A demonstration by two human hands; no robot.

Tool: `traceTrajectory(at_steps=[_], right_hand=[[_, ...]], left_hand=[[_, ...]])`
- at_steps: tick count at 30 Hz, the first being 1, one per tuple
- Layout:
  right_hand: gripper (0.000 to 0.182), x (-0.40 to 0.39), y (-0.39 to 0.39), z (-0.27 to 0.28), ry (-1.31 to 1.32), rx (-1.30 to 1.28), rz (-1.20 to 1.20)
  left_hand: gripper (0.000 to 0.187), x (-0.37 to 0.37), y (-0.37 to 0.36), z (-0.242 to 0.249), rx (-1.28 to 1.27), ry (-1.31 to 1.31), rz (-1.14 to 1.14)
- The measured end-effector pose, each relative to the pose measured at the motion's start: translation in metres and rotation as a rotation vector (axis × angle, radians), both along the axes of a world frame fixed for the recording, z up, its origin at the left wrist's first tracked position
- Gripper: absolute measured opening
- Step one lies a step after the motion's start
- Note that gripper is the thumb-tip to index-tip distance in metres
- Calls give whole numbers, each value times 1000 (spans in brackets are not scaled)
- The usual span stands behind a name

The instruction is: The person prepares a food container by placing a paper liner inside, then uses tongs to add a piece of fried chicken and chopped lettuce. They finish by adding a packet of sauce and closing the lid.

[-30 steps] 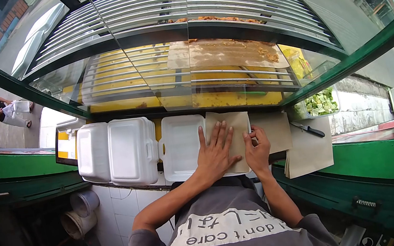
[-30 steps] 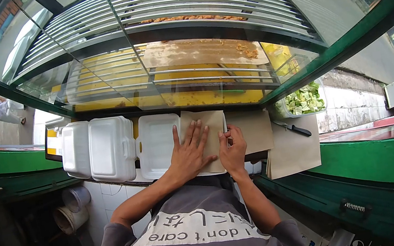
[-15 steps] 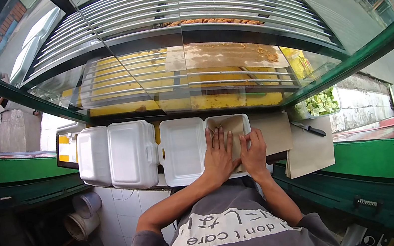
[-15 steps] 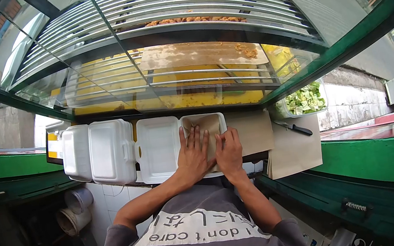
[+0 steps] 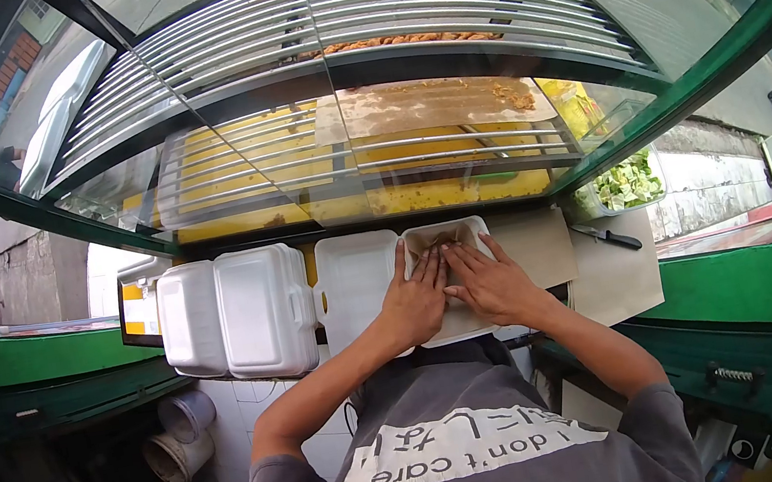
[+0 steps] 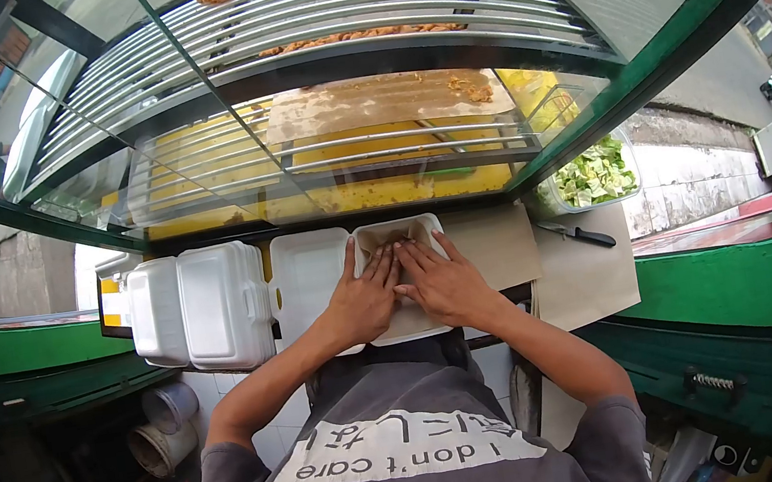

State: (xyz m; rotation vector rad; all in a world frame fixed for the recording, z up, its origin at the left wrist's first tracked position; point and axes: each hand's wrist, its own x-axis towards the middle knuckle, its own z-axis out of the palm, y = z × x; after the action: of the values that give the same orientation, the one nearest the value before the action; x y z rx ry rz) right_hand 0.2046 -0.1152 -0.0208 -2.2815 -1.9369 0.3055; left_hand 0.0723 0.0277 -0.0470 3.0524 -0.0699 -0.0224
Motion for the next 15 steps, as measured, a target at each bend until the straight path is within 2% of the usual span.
traceTrajectory(at_steps=[3,7,10,15], right_hand=[[77,2,0,1,-119,-47,77],[95,0,4,2,-234,-149,94],[96,-5,12,10,-328,-200,80],[100,-4,26,10,-311,-218,63]], left_hand=[[64,1,10,5,-36,108,-32],[70,3,2,12,137,116,29],[76,6,1,11,141,93,56],[82,10,5,14,154,94,40]])
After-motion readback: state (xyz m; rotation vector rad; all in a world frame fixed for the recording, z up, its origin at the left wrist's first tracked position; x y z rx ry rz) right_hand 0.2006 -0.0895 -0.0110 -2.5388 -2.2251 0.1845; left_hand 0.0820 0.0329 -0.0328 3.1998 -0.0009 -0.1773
